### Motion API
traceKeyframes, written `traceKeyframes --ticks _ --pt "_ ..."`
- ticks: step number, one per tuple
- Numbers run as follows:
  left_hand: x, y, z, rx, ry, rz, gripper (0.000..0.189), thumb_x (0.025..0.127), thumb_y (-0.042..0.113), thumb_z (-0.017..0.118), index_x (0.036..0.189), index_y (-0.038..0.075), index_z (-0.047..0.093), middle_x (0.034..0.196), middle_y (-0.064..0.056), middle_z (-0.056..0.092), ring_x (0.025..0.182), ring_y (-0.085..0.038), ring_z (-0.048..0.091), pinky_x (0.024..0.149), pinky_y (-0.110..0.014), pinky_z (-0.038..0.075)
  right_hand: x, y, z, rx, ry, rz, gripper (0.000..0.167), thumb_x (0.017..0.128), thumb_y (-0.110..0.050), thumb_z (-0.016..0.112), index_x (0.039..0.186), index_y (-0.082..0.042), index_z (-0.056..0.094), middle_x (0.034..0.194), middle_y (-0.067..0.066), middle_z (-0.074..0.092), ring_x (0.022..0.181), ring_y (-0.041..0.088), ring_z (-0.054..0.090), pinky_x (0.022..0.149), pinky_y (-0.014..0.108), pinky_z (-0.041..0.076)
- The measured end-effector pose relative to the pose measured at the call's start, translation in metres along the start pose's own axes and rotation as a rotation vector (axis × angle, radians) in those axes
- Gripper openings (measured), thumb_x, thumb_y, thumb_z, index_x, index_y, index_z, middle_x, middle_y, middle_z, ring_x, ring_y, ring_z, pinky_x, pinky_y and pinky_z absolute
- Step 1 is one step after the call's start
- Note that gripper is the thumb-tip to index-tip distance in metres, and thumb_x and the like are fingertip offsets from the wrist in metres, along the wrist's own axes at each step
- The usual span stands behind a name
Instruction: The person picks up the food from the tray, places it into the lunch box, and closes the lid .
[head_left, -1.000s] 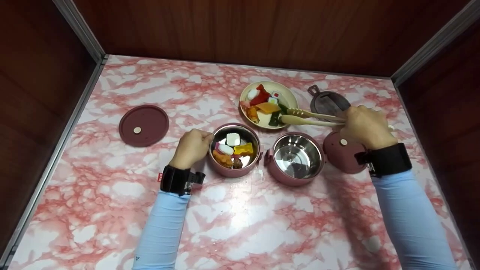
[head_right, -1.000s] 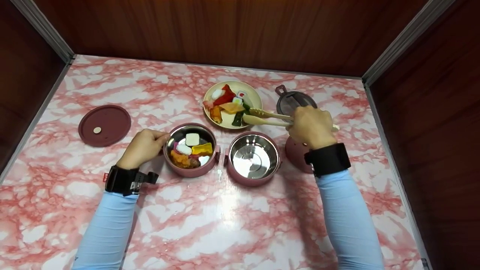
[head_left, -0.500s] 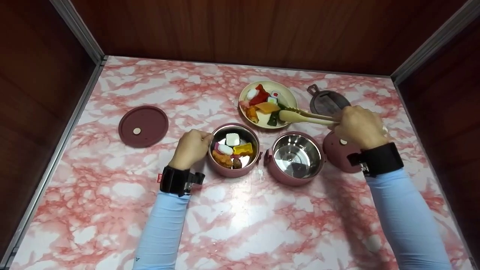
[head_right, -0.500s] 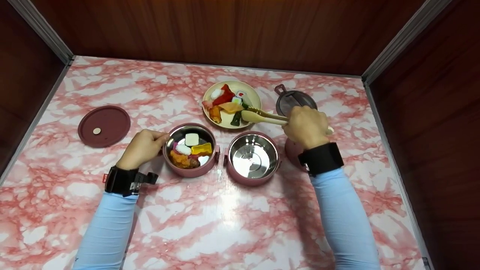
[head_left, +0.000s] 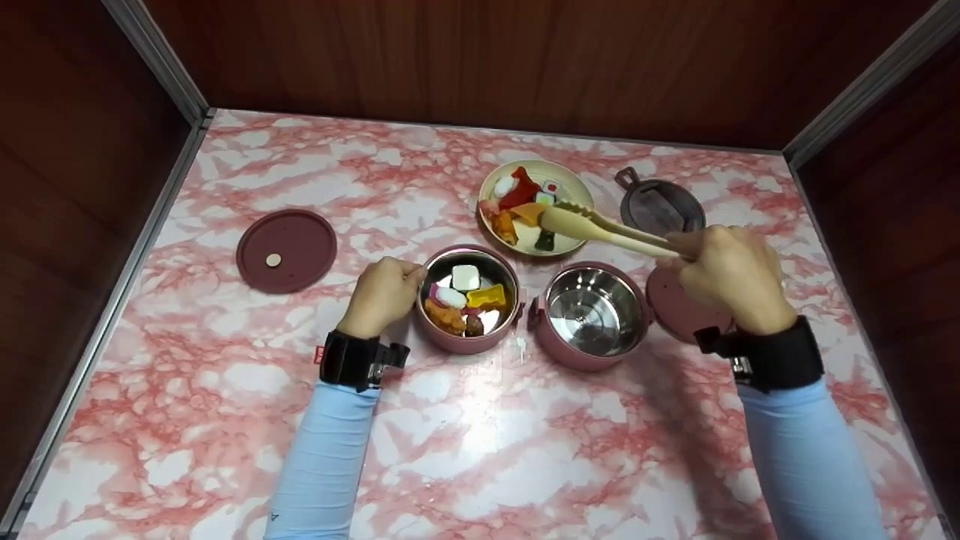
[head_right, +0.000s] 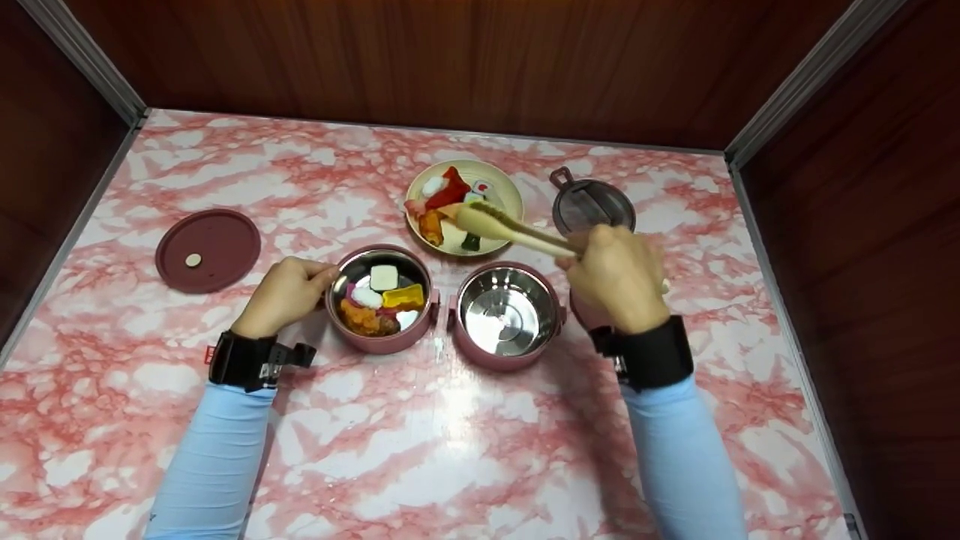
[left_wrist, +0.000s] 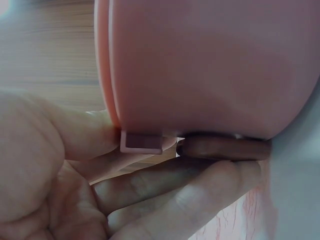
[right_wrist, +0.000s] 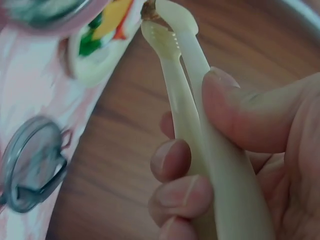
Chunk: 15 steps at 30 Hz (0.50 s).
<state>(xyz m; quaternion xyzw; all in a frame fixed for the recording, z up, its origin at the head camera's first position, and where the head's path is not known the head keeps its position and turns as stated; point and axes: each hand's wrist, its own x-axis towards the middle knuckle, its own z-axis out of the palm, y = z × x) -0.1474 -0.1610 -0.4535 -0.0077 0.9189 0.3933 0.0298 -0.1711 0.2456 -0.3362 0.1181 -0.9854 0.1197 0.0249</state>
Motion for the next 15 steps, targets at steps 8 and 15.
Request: traceKeyframes --ticks 8,15 --pt "0.000 0.000 0.000 -0.007 -0.002 -0.014 0.032 0.101 0.023 0.056 0.082 0.008 0.077 0.058 -0.002 0.052 0.060 -0.020 0.050 0.059 -0.033 0.040 -0.021 -0.035 0.004 -0.028 -0.004 -0.176 0.029 0.082 -0.026 0.077 0.111 -0.020 0.078 0.075 0.007 0.068 0.066 0.031 0.061 0.048 0.045 0.042" --pt "-0.001 0.000 -0.001 -0.021 -0.008 -0.013 0.028 0.101 0.023 0.057 0.094 0.008 0.079 0.061 -0.004 0.056 0.059 -0.020 0.051 0.059 -0.033 0.041 -0.026 -0.058 -0.002 -0.123 -0.095 -0.268 0.029 0.080 -0.024 0.078 0.109 -0.028 0.079 0.071 0.004 0.067 0.058 0.023 0.057 0.038 0.039 0.035"
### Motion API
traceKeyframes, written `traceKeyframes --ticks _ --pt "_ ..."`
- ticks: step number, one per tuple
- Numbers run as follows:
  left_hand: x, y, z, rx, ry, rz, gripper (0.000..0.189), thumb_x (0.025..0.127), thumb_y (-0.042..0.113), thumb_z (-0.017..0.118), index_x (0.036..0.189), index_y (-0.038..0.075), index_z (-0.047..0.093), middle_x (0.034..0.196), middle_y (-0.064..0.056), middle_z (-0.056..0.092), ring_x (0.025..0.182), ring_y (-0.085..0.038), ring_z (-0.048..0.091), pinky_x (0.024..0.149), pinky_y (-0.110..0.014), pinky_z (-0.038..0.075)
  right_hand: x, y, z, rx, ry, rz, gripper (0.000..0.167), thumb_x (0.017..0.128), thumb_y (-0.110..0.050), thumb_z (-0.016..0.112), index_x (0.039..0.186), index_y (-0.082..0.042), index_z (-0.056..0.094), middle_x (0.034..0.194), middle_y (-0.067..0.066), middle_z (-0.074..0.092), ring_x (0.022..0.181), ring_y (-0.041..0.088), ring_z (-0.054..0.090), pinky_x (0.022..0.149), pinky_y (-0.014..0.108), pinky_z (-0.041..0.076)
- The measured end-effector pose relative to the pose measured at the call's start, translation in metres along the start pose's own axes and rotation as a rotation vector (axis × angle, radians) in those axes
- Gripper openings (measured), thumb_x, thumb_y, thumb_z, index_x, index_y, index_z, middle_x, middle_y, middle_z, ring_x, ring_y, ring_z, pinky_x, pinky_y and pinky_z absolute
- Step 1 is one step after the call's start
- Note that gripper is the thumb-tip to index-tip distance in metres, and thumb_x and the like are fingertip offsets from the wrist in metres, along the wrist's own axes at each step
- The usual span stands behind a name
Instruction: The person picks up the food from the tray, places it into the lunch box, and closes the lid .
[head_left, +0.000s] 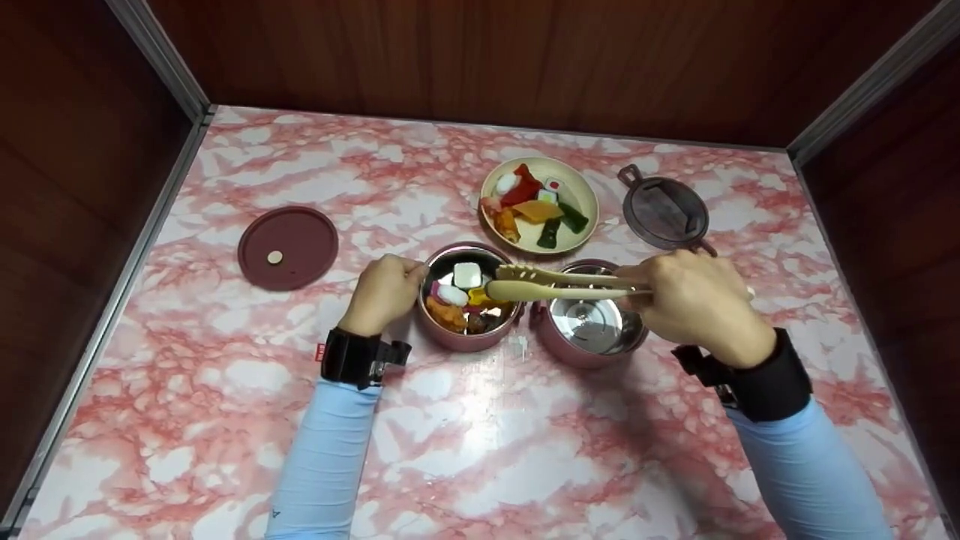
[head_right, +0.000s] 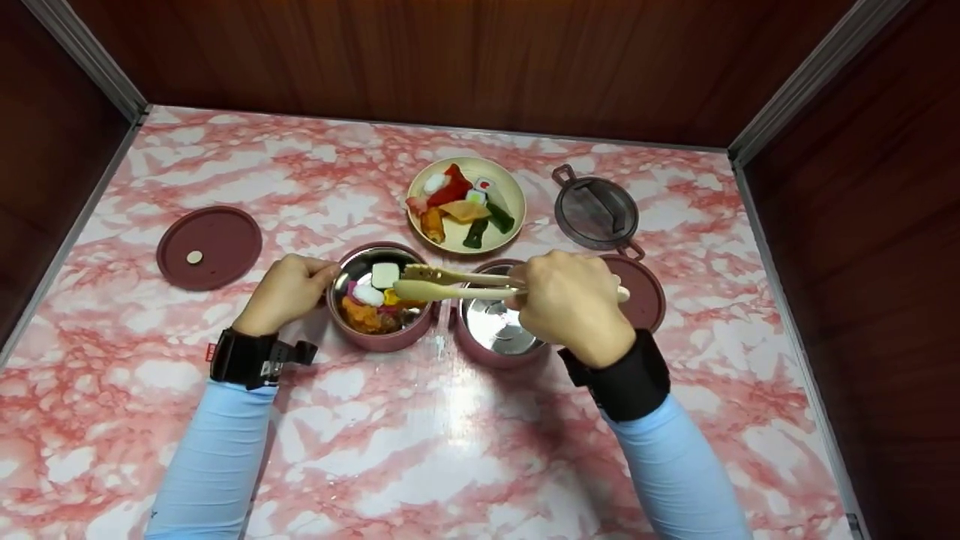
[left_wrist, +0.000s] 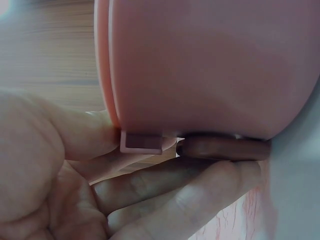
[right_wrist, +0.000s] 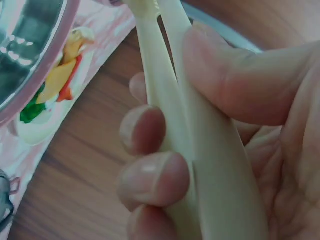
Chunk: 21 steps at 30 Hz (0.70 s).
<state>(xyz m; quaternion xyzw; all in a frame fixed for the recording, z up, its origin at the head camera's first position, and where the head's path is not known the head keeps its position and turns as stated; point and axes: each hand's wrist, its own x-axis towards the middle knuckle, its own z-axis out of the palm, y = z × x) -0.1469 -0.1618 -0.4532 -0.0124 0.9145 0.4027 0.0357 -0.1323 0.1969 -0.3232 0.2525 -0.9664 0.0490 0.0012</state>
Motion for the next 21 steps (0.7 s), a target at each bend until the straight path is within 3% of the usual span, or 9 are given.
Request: traceKeyframes --ticks 6,10,14,18,21 --pt "0.000 0.000 -0.001 0.012 -0.001 0.007 0.030 0.101 0.024 0.056 0.090 0.007 0.078 0.061 -0.005 0.056 0.061 -0.021 0.051 0.061 -0.033 0.041 0.009 -0.017 -0.015 -0.095 -0.124 -0.040 0.014 0.079 -0.027 0.079 0.091 -0.035 0.077 0.066 -0.002 0.061 0.055 0.021 0.053 0.041 0.041 0.037" --pt "-0.001 -0.001 -0.001 0.014 0.006 0.010 0.027 0.101 0.023 0.057 0.097 0.009 0.080 0.072 -0.007 0.065 0.067 -0.022 0.056 0.064 -0.035 0.044 0.018 -0.029 -0.024 -0.166 -0.201 -0.063 0.005 0.080 -0.033 0.078 0.084 -0.033 0.074 0.066 0.000 0.059 0.057 0.023 0.054 0.045 0.047 0.043" --pt "-0.001 -0.001 -0.001 0.009 0.012 0.004 0.025 0.100 0.023 0.058 0.104 0.011 0.079 0.074 -0.006 0.067 0.068 -0.021 0.057 0.065 -0.034 0.045 0.025 -0.038 -0.029 -0.211 -0.261 -0.066 0.011 0.082 -0.036 0.076 0.077 -0.029 0.069 0.063 0.001 0.055 0.058 0.024 0.055 0.048 0.049 0.046" --pt "0.000 -0.001 0.000 0.002 -0.002 -0.004 0.026 0.101 0.023 0.057 0.100 0.010 0.079 0.063 -0.005 0.059 0.061 -0.020 0.052 0.060 -0.034 0.042 0.024 -0.036 -0.033 -0.186 -0.272 -0.037 0.008 0.084 -0.037 0.075 0.084 -0.029 0.073 0.067 0.001 0.058 0.061 0.024 0.057 0.049 0.049 0.046" --pt "0.000 0.000 0.000 0.003 -0.005 -0.010 0.027 0.101 0.023 0.057 0.101 0.009 0.079 0.065 -0.004 0.060 0.061 -0.020 0.052 0.060 -0.033 0.042 0.015 -0.028 -0.035 -0.102 -0.212 -0.002 0.011 0.085 -0.035 0.074 0.095 -0.031 0.076 0.071 0.000 0.062 0.062 0.023 0.057 0.047 0.046 0.043"
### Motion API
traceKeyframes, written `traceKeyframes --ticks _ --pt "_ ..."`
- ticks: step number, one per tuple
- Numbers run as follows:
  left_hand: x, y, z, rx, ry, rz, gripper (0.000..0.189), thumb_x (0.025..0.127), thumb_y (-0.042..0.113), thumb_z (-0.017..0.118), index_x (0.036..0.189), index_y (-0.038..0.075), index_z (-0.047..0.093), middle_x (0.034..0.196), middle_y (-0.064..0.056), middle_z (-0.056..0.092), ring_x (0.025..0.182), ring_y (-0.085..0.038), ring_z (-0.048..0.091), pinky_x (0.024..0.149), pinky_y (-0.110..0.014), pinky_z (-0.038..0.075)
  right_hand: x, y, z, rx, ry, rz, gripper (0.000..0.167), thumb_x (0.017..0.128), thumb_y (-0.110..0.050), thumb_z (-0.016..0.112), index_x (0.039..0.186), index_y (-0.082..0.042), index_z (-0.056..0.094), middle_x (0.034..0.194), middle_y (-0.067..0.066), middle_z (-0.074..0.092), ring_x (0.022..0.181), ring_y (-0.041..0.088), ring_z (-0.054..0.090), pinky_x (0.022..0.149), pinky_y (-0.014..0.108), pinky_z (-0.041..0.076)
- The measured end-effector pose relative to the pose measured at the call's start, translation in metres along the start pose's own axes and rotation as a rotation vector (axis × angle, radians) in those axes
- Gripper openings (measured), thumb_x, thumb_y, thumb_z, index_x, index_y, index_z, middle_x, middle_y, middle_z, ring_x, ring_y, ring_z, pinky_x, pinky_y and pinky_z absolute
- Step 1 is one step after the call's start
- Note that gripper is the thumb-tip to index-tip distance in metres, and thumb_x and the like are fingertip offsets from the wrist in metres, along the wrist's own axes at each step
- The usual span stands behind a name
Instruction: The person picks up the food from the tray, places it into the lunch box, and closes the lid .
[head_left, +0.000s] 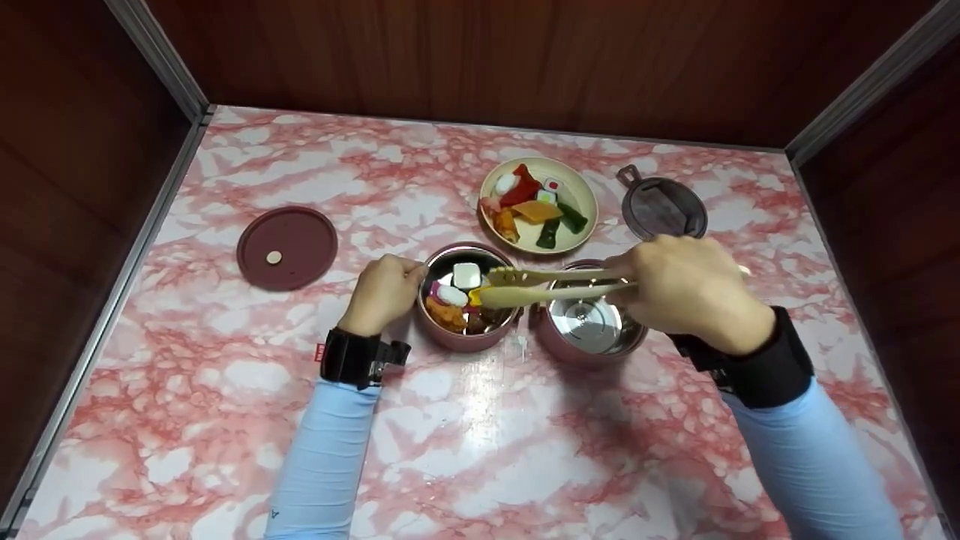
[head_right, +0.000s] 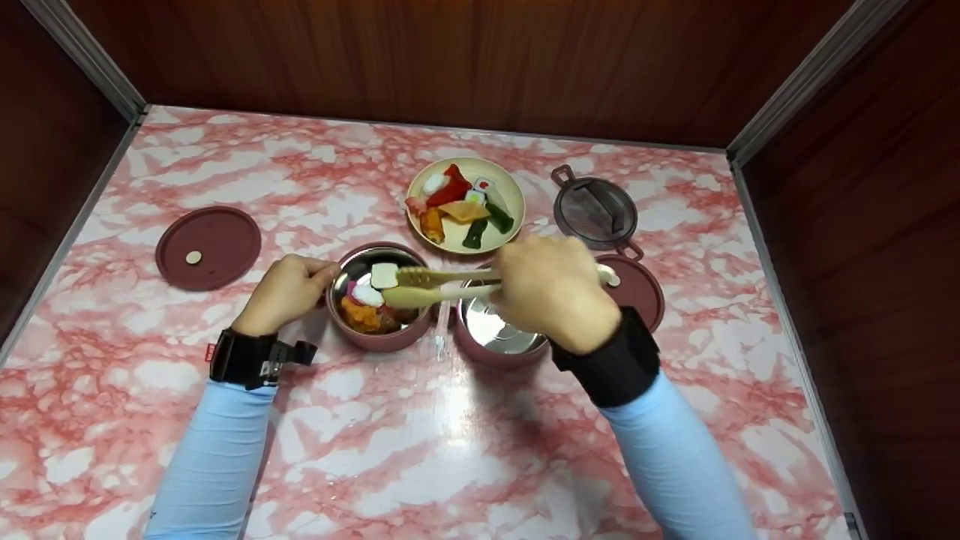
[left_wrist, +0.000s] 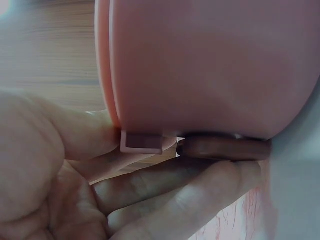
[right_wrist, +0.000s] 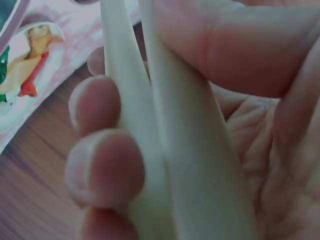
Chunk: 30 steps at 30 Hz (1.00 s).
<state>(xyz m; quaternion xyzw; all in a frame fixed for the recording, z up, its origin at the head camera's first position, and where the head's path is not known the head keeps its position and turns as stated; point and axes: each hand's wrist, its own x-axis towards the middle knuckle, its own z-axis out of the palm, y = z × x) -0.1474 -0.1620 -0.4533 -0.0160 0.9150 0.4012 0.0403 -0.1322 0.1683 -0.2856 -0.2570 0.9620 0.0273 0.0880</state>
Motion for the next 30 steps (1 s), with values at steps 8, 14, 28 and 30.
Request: traceKeyframes --ticks 8,14,28,30 --pt "0.001 0.001 -0.001 0.009 -0.014 -0.008 0.027 0.102 0.024 0.056 0.105 0.009 0.078 0.073 -0.007 0.066 0.062 -0.020 0.052 0.062 -0.033 0.043 -0.032 0.024 0.031 0.253 0.363 0.095 0.030 0.086 -0.030 0.076 0.116 -0.023 0.075 0.069 -0.003 0.063 0.056 0.018 0.049 0.047 0.038 0.037" --pt "0.000 0.001 0.000 0.004 -0.021 -0.027 0.028 0.102 0.024 0.055 0.097 0.009 0.078 0.062 -0.004 0.054 0.056 -0.018 0.046 0.058 -0.033 0.040 -0.041 0.028 0.055 0.418 0.524 0.152 0.039 0.084 -0.021 0.079 0.122 -0.015 0.073 0.096 0.005 0.075 0.062 0.018 0.052 0.052 0.036 0.038" --pt "0.001 0.003 0.000 0.000 -0.034 -0.042 0.027 0.102 0.025 0.056 0.115 0.010 0.075 0.086 -0.012 0.072 0.061 -0.018 0.052 0.062 -0.033 0.045 -0.044 0.046 0.083 0.552 0.617 0.316 0.038 0.086 -0.021 0.078 0.123 -0.011 0.072 0.097 0.012 0.073 0.075 0.026 0.062 0.067 0.040 0.044" --pt "0.001 0.002 0.000 0.002 -0.039 -0.054 0.027 0.102 0.025 0.056 0.115 0.010 0.075 0.083 -0.010 0.071 0.058 -0.017 0.050 0.060 -0.033 0.044 -0.042 0.048 0.086 0.548 0.612 0.324 0.037 0.086 -0.021 0.078 0.122 -0.012 0.072 0.097 0.013 0.073 0.076 0.027 0.063 0.067 0.044 0.045"
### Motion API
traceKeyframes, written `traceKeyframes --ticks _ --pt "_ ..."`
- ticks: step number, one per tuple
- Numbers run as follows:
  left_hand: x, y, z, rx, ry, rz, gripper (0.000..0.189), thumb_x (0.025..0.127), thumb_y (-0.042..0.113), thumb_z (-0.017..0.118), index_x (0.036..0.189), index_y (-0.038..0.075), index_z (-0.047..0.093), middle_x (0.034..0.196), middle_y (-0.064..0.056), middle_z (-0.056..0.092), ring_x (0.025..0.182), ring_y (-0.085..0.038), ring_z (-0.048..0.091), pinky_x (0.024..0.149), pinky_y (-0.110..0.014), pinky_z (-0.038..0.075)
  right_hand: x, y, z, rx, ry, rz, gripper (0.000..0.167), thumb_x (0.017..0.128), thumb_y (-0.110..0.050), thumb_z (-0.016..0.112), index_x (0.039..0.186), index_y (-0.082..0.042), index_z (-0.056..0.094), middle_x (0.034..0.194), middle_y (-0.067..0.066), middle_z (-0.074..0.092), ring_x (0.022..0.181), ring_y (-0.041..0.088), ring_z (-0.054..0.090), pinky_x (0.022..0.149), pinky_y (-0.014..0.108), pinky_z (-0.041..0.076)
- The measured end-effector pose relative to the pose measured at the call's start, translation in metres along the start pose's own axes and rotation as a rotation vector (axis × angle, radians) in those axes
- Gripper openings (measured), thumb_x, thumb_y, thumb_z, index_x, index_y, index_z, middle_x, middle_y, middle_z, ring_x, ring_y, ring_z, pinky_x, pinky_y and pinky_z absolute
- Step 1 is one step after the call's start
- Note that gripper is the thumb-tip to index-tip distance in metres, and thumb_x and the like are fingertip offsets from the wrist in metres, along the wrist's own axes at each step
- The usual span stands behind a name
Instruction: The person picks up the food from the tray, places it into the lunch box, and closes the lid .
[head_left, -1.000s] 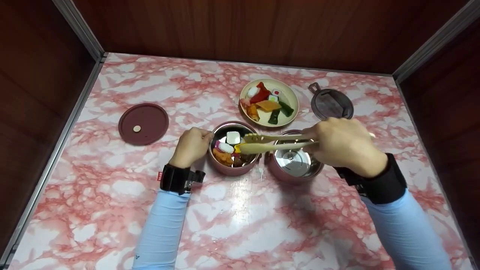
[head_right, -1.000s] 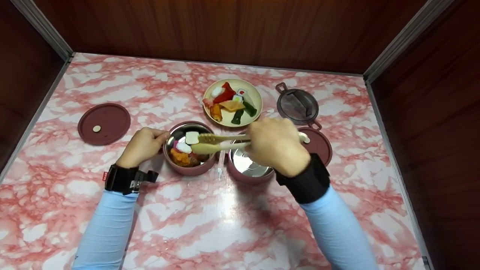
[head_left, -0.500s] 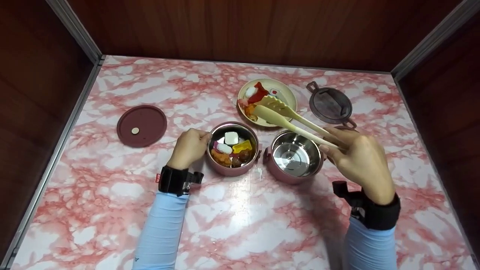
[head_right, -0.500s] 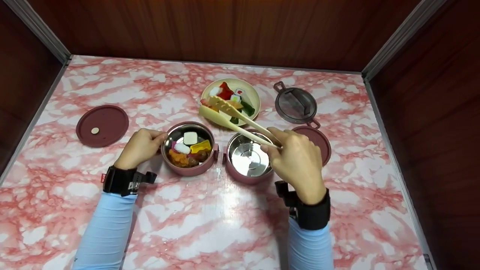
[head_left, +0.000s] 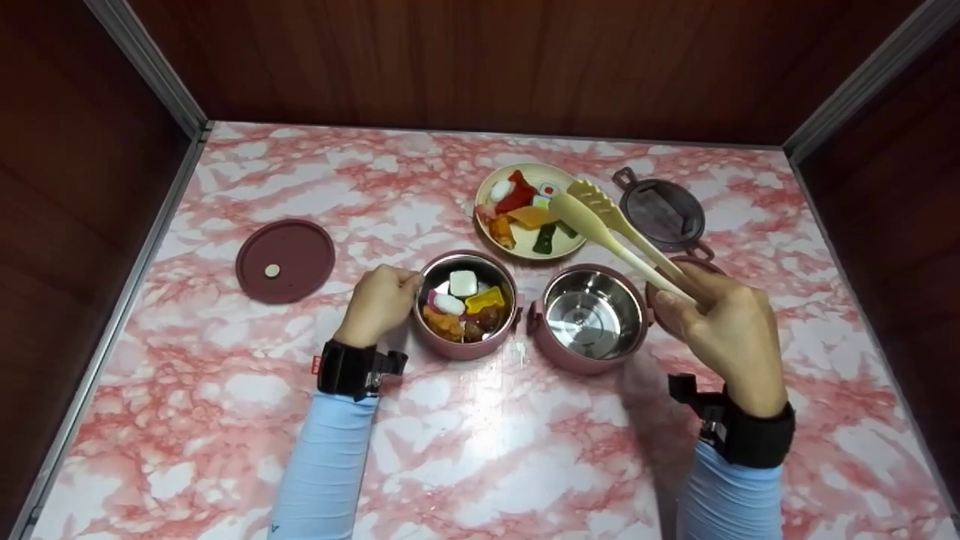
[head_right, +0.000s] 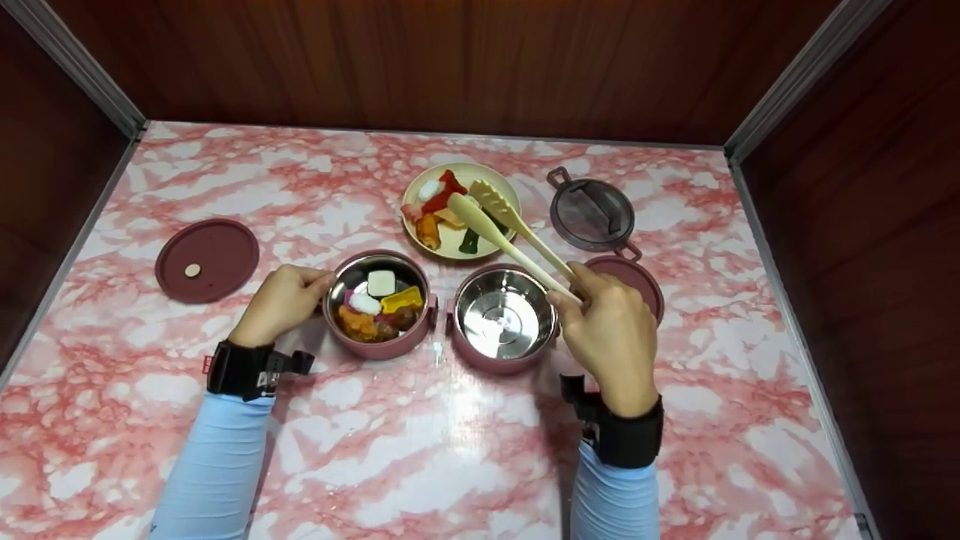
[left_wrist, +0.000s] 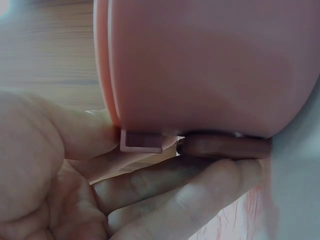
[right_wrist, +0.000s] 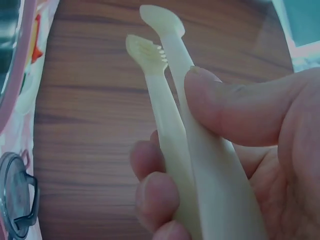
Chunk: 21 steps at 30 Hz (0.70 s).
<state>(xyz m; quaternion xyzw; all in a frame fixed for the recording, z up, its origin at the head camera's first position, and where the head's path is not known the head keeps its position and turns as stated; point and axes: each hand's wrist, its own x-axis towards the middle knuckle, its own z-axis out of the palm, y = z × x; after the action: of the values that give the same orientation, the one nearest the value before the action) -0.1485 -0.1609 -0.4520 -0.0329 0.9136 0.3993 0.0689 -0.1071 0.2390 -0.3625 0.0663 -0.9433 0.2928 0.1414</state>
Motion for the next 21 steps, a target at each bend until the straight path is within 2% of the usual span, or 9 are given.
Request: traceKeyframes --ticks 5,11,15,18,21 --pt "0.000 -0.001 0.002 0.006 0.003 0.006 0.027 0.101 0.025 0.056 0.115 0.010 0.075 0.096 -0.008 0.074 0.063 -0.018 0.054 0.064 -0.033 0.046 0.001 0.009 0.006 -0.040 -0.022 0.036 0.036 0.087 -0.026 0.076 0.121 -0.016 0.073 0.096 0.012 0.073 0.078 0.030 0.064 0.066 0.049 0.045" --pt "0.001 -0.002 0.003 0.004 -0.009 0.003 0.027 0.102 0.024 0.056 0.114 0.010 0.075 0.091 -0.010 0.073 0.063 -0.019 0.055 0.064 -0.034 0.046 0.002 0.019 0.009 -0.067 -0.037 0.067 0.033 0.087 -0.030 0.075 0.118 -0.021 0.074 0.086 0.008 0.071 0.071 0.028 0.061 0.058 0.045 0.043" --pt "0.001 -0.001 0.002 -0.004 -0.001 0.009 0.026 0.101 0.024 0.056 0.112 0.010 0.076 0.082 -0.007 0.071 0.061 -0.018 0.053 0.061 -0.033 0.044 0.005 0.023 0.008 -0.091 -0.042 0.083 0.035 0.088 -0.029 0.075 0.122 -0.020 0.073 0.090 0.012 0.073 0.075 0.033 0.064 0.060 0.050 0.044" --pt "0.000 -0.001 0.001 0.009 0.020 0.027 0.027 0.101 0.024 0.056 0.099 0.009 0.079 0.064 -0.003 0.058 0.056 -0.017 0.048 0.056 -0.032 0.040 0.007 0.026 0.006 -0.113 -0.059 0.103 0.038 0.089 -0.032 0.073 0.124 -0.020 0.071 0.094 0.015 0.073 0.081 0.037 0.065 0.062 0.054 0.045" --pt "0.000 -0.001 0.002 0.024 0.034 0.047 0.029 0.101 0.024 0.056 0.088 0.009 0.077 0.055 0.000 0.045 0.053 -0.016 0.044 0.054 -0.032 0.036 0.008 0.030 0.006 -0.126 -0.080 0.132 0.040 0.088 -0.035 0.073 0.125 -0.021 0.071 0.096 0.018 0.072 0.084 0.039 0.066 0.063 0.055 0.045"
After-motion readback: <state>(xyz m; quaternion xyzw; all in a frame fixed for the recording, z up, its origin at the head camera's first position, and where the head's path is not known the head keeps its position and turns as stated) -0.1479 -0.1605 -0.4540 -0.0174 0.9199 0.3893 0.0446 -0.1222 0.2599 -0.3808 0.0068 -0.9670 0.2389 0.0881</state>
